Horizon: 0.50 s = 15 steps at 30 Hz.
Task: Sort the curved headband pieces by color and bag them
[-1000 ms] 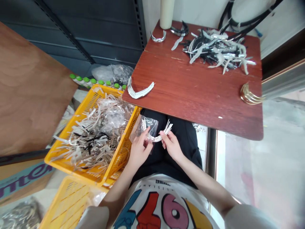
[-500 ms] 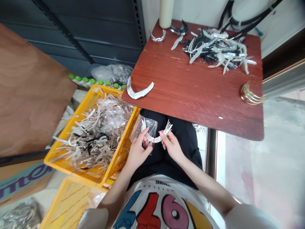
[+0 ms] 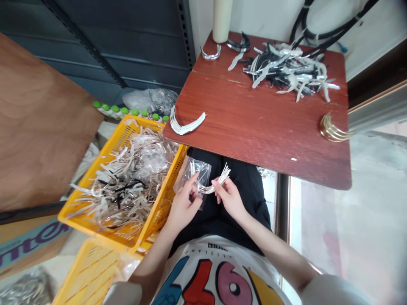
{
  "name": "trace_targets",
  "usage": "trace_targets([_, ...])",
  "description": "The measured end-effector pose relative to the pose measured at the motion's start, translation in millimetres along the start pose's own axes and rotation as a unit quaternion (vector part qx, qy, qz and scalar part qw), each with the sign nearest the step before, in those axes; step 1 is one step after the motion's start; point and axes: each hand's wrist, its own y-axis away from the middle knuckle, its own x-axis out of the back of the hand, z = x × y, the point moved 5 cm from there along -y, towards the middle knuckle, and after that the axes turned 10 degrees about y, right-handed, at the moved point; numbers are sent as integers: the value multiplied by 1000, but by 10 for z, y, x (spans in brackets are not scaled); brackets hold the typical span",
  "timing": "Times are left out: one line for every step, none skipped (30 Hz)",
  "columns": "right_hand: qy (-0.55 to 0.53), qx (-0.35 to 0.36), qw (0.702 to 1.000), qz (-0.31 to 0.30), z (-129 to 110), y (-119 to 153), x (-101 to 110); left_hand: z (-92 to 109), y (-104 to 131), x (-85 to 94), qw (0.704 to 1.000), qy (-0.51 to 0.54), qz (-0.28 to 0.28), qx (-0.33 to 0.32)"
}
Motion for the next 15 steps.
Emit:
trace_targets([-2, 1, 1000, 3, -9, 8, -10, 13, 5, 2, 1000, 5, -1, 1])
trace_targets([-3, 0, 1000, 5, -19, 18, -23, 28, 10, 2, 1000, 8, -4, 1])
trace_targets([-3, -2, 1000, 6, -32, 28, -41, 45, 15, 1, 1000, 10, -6, 1])
trace_targets([-2, -3, 1000, 5, -46, 39, -63, 65, 21, 0, 1000, 9, -8, 1])
trace_targets([2, -3, 1000, 3, -63, 50, -88, 85, 27, -3, 1000, 8, -10, 2])
trace_targets([7, -2, 1000, 0, -80, 59, -115, 107, 35, -3, 1000, 6, -10, 2])
trace_targets([13, 1, 1000, -1, -95, 66, -139, 127, 43, -4, 1000, 4, -10, 3])
trace_targets([20, 3, 1000, -1, -105, 71, -160, 144, 51, -3, 1000, 4, -8, 5])
trace_targets([27, 4, 1000, -1, -110, 74, -177, 158, 60, -2, 1000, 3, -7, 8])
trace_targets([35, 3, 999, -4, -109, 75, -192, 169, 67, 0, 1000, 3, -5, 12])
trace_targets([41, 3, 999, -12, -104, 75, -206, 176, 73, 2, 1000, 3, -3, 15])
trace_targets([46, 4, 999, -23, -100, 73, -217, 181, 78, 6, 1000, 1, 1, 19])
trace_targets([52, 8, 998, -36, -98, 70, -223, 184, 80, 7, 1000, -5, 3, 21])
trace_targets([57, 14, 997, -45, -102, 63, -221, 189, 80, 6, 1000, -16, 4, 19])
trace_targets([58, 20, 997, -49, -109, 53, -210, 195, 79, 1, 999, -30, 1, 15])
